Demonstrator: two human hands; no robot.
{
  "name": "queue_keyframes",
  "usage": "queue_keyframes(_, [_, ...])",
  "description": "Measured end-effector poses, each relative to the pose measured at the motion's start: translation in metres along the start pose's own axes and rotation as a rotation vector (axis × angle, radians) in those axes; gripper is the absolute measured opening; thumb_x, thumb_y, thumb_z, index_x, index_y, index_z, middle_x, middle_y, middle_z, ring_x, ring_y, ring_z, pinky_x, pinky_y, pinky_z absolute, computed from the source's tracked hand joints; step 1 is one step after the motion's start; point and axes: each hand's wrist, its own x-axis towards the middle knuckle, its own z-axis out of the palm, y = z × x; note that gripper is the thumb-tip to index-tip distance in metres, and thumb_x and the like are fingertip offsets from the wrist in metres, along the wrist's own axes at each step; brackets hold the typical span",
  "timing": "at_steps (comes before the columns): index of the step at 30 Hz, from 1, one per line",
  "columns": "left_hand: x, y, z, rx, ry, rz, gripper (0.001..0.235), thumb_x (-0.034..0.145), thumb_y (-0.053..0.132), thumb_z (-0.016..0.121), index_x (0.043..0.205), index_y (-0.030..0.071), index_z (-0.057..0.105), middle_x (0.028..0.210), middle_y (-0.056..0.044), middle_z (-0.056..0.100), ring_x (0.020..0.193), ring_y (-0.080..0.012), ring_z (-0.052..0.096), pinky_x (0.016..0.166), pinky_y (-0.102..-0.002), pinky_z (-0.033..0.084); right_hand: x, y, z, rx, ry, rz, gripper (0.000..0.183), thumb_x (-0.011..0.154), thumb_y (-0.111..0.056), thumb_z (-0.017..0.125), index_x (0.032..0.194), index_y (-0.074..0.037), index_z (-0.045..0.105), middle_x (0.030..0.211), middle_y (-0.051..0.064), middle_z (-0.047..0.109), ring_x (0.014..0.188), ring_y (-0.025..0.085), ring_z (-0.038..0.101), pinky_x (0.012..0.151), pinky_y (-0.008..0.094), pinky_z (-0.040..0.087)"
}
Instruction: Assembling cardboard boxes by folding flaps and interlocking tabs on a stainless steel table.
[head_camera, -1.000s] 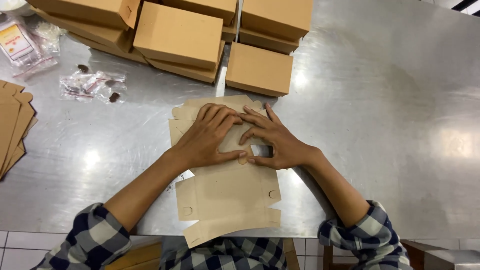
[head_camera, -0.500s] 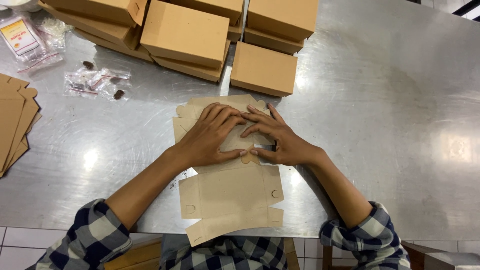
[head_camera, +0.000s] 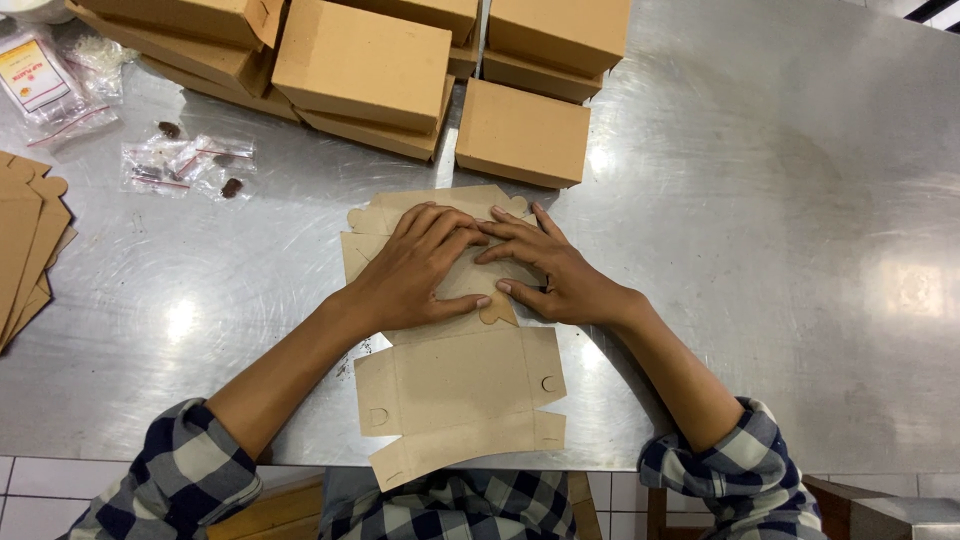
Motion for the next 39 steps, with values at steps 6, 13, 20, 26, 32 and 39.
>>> queue_keyframes(6, [0.0, -0.002, 0.003, 0.001, -0.001, 0.0, 0.062, 0.089, 0.052, 0.076, 0.132, 0.009, 0.06, 0.13, -0.01, 0.056, 0.136, -0.0297, 0.045, 0.124, -0.053, 0.022, 0.0, -0.001, -0.006, 0.016, -0.057, -0.01, 0.039, 0.092, -0.013, 0.072, 0.131, -0.011, 0.066, 0.158, 0.02, 0.05, 0.154, 0.042, 0.032, 0.124, 0.067, -0.002])
queue_keyframes(13, [0.0, -0.001, 0.002, 0.009, -0.004, -0.004, 0.061, 0.089, 0.05, 0.077, 0.131, 0.009, 0.061, 0.13, -0.01, 0.056, 0.136, -0.0302, 0.045, 0.124, -0.054, 0.022, 0.0, -0.002, -0.011, 0.044, -0.101, -0.018, 0.049, 0.088, -0.017, 0.075, 0.136, -0.01, 0.065, 0.16, 0.022, 0.047, 0.155, 0.045, 0.028, 0.122, 0.07, -0.005])
queue_keyframes(20, [0.0, -0.003, 0.003, 0.004, 0.0, 0.002, 0.061, 0.089, 0.051, 0.076, 0.131, 0.009, 0.061, 0.129, -0.009, 0.055, 0.136, -0.0296, 0.044, 0.124, -0.054, 0.023, -0.002, 0.0, -0.013, 0.034, -0.149, -0.002, 0.062, 0.081, -0.024, 0.081, 0.139, -0.014, 0.064, 0.163, 0.02, 0.044, 0.157, 0.042, 0.024, 0.124, 0.066, -0.008])
queue_keyframes(26, [0.0, -0.002, 0.003, 0.002, 0.001, -0.001, 0.061, 0.089, 0.051, 0.076, 0.131, 0.009, 0.061, 0.128, -0.009, 0.055, 0.136, -0.0296, 0.044, 0.124, -0.054, 0.023, -0.002, 0.0, -0.012, 0.033, -0.145, 0.0, 0.062, 0.081, -0.024, 0.081, 0.139, -0.014, 0.064, 0.163, 0.019, 0.044, 0.157, 0.042, 0.024, 0.124, 0.065, -0.008])
queue_keyframes(32, [0.0, 0.0, 0.001, 0.001, -0.014, -0.012, 0.061, 0.089, 0.051, 0.076, 0.131, 0.009, 0.061, 0.129, -0.009, 0.055, 0.137, -0.0293, 0.044, 0.124, -0.054, 0.022, -0.002, 0.001, -0.009, 0.052, -0.101, -0.004, 0.052, 0.086, -0.02, 0.078, 0.136, -0.013, 0.066, 0.16, 0.018, 0.048, 0.156, 0.041, 0.028, 0.125, 0.065, -0.006])
queue_keyframes(39, [0.001, 0.0, 0.0, 0.001, -0.027, -0.019, 0.061, 0.089, 0.05, 0.077, 0.132, 0.008, 0.062, 0.13, -0.01, 0.056, 0.137, -0.03, 0.044, 0.124, -0.054, 0.022, -0.002, -0.003, -0.008, 0.051, -0.05, -0.011, 0.043, 0.089, -0.013, 0.075, 0.132, -0.012, 0.068, 0.157, 0.019, 0.052, 0.154, 0.042, 0.032, 0.125, 0.066, -0.002])
